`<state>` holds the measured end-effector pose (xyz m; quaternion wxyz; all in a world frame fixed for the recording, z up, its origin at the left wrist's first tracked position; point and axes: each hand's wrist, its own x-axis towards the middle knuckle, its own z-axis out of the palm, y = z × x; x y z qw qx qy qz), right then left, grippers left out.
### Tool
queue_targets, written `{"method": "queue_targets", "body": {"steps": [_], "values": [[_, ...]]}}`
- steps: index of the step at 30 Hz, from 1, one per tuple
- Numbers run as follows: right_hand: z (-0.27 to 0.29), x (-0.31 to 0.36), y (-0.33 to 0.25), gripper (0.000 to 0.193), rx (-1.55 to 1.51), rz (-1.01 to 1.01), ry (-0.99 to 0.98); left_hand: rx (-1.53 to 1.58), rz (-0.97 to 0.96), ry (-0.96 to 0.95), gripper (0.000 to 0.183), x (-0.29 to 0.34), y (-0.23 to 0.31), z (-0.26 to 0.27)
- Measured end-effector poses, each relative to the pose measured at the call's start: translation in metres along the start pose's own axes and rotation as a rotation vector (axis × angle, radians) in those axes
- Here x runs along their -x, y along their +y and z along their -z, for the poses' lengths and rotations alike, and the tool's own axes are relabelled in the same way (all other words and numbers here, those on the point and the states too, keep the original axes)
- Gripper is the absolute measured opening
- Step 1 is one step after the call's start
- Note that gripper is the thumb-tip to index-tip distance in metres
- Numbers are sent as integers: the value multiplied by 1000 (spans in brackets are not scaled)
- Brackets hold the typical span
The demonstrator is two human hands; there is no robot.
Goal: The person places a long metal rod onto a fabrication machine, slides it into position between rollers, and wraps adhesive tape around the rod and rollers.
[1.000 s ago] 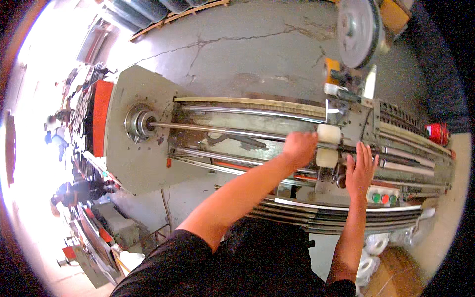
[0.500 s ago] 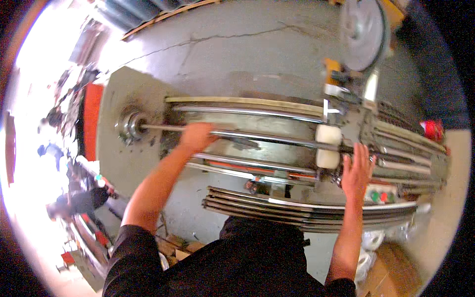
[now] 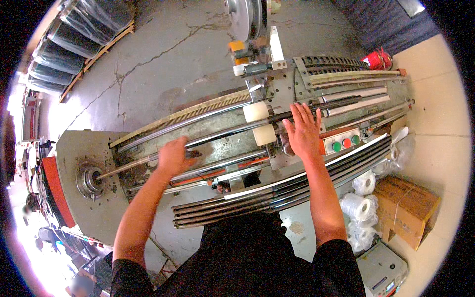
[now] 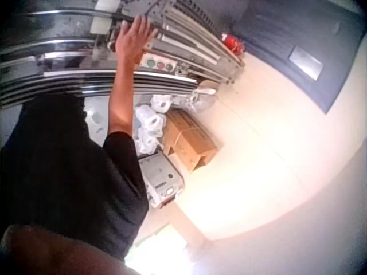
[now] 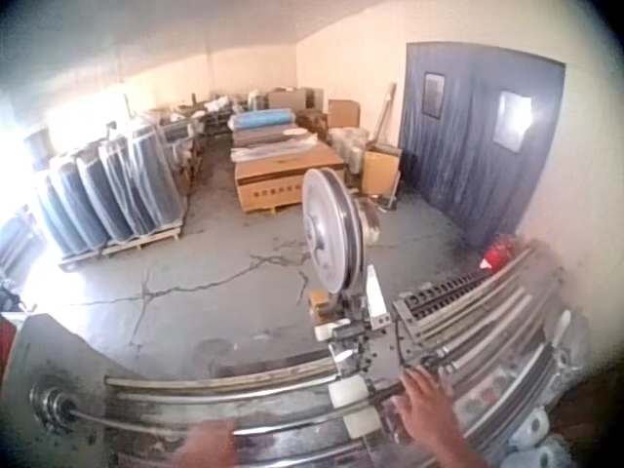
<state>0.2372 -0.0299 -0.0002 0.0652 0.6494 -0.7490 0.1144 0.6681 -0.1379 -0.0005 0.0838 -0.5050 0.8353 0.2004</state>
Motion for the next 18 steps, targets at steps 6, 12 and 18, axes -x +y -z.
{"method": "queue_targets", "body": {"steps": [6, 12, 18], "values": [[-1, -2, -7, 57, -4, 38, -5, 91, -131, 66, 29, -81, 155, -23], [-18, 7, -5, 57, 21, 68, 41, 50, -145, 165, 23, -67, 93, -40], [-18, 8, -8, 54, 5, 55, 101, -46, 71, 59, 29, 16, -78, -21]]}}
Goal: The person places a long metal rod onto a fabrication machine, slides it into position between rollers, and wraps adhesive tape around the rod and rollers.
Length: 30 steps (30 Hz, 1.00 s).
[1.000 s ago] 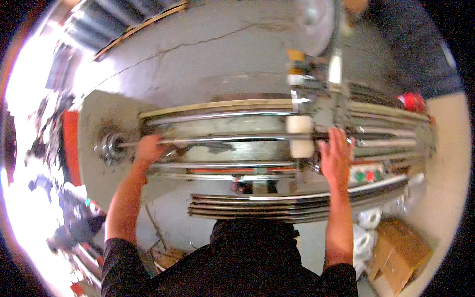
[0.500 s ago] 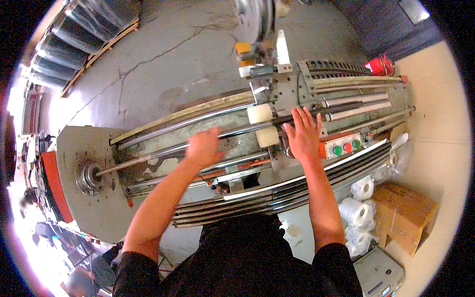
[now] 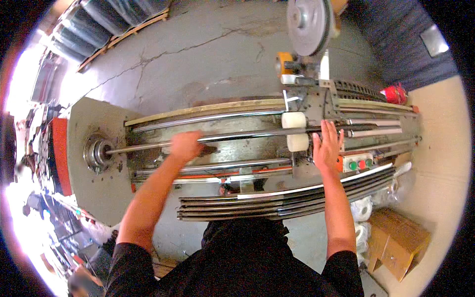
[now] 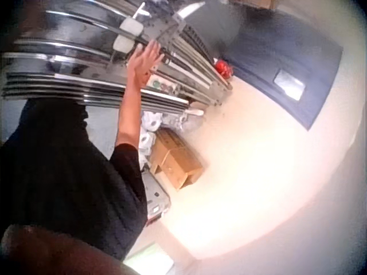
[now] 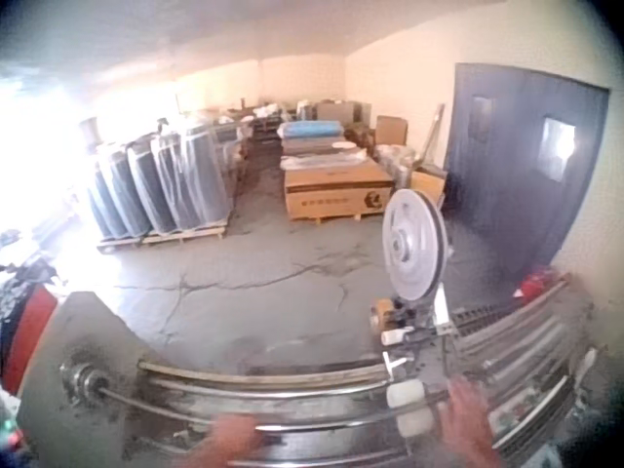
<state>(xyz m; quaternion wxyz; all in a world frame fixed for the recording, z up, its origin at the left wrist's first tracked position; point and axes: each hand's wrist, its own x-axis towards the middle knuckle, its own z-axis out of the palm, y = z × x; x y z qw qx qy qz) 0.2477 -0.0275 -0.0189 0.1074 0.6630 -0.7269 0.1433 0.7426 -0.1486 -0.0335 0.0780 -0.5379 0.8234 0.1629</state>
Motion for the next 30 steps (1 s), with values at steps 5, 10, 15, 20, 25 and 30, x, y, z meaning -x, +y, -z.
{"method": "queue_targets", "body": {"steps": [5, 10, 15, 20, 25, 30], "values": [[-2, -3, 5, 54, 37, -13, 45, -105, 132, 134, 30, 56, -146, -12], [-6, 0, 7, 51, 61, -16, 93, -68, 344, -3, 39, 68, -195, -3], [-8, -3, 12, 47, 14, -16, 87, -86, 176, -31, 41, 25, -69, 2], [-6, -1, 17, 46, 1, 47, 76, -47, 86, -16, 40, -37, 87, -9], [-5, 1, 14, 48, -83, 106, 35, -6, 24, 22, 40, -80, 222, -22], [-5, -2, 19, 51, -116, 117, 3, 32, -27, 27, 36, -98, 266, -15]]}}
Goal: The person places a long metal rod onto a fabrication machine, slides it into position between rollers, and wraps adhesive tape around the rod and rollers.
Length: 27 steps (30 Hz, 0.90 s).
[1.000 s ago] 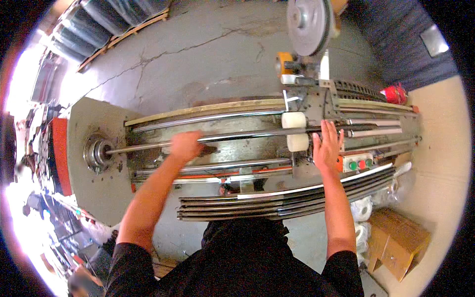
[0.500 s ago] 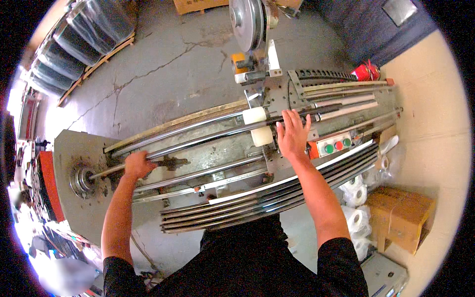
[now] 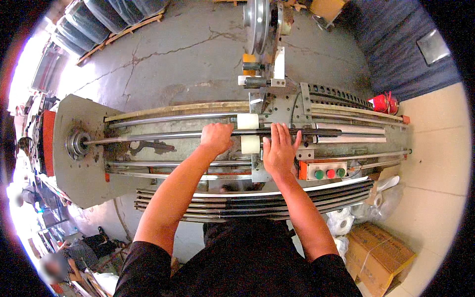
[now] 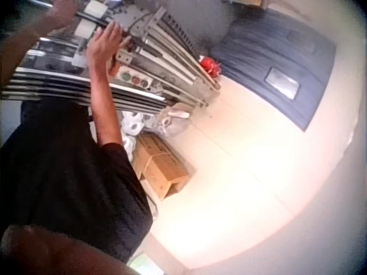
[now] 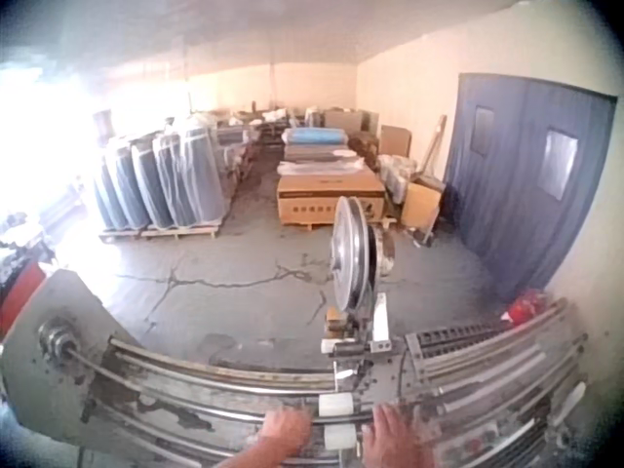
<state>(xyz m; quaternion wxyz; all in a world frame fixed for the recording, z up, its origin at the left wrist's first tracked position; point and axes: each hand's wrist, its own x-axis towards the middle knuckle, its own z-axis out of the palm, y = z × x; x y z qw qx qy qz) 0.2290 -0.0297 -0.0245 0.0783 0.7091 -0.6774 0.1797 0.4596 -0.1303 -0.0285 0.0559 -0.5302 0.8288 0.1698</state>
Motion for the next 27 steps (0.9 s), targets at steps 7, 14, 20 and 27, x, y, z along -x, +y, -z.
{"method": "queue_targets", "body": {"steps": [7, 14, 20, 27], "values": [[12, -1, -1, 51, -2, -47, -19, -60, 63, 10, 42, 54, -122, 18], [12, -3, -3, 50, 9, -103, 37, -207, 277, -93, 47, 122, -328, 22], [13, -2, -4, 50, 22, -169, 60, -95, 388, -217, 53, 146, -385, 45], [16, -3, -8, 53, 6, -171, 54, -26, 204, -336, 54, 64, -202, 32]]}}
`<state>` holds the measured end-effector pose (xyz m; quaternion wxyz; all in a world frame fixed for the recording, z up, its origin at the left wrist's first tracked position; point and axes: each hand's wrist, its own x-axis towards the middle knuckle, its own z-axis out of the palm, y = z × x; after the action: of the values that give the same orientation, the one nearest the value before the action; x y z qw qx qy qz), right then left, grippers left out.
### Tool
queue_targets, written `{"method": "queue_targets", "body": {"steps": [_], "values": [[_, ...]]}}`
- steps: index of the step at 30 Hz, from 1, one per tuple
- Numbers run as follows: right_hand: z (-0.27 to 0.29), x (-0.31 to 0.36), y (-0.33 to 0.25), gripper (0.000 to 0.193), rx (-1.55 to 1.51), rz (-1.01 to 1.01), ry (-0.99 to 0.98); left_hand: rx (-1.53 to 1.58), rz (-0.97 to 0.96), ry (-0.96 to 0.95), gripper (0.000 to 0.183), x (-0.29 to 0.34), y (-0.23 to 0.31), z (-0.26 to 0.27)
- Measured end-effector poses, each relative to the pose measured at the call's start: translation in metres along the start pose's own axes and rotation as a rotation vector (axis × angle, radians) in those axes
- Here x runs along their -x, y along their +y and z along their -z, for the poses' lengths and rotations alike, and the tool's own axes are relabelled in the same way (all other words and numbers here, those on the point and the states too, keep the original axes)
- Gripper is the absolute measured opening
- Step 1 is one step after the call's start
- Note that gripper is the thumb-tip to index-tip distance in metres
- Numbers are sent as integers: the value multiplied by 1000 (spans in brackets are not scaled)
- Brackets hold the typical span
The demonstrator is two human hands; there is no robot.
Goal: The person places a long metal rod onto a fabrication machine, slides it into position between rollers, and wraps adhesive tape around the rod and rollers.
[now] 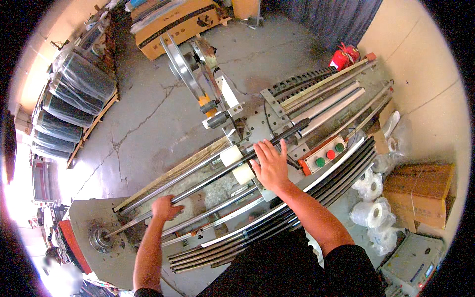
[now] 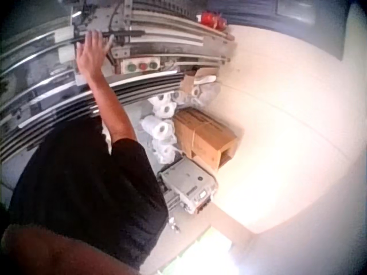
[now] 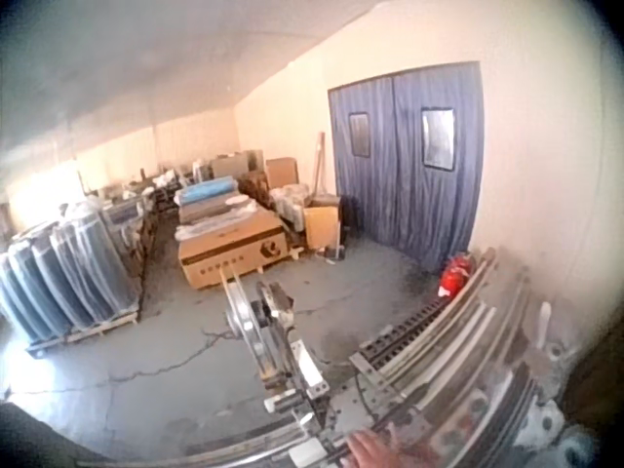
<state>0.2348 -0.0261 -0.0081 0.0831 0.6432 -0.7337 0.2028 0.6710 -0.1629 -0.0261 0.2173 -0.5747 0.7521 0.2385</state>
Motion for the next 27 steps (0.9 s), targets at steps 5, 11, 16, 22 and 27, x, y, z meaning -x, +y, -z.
{"method": "queue_targets", "body": {"steps": [5, 11, 16, 22, 27], "values": [[-1, -1, -2, 53, -15, 17, 13, -56, -241, 170, 64, -22, 135, 1], [-1, 1, -2, 50, -10, 58, 9, -32, -284, 232, 55, -26, 224, 9], [-2, 3, 0, 51, 0, 43, 11, -96, -255, 334, 42, -11, 147, -1], [-5, 6, -1, 49, 32, 15, 2, -71, -48, 299, 36, 11, -13, -13], [-2, 6, -3, 49, 30, -18, -7, -84, 119, 286, 44, 34, -152, -19]]}}
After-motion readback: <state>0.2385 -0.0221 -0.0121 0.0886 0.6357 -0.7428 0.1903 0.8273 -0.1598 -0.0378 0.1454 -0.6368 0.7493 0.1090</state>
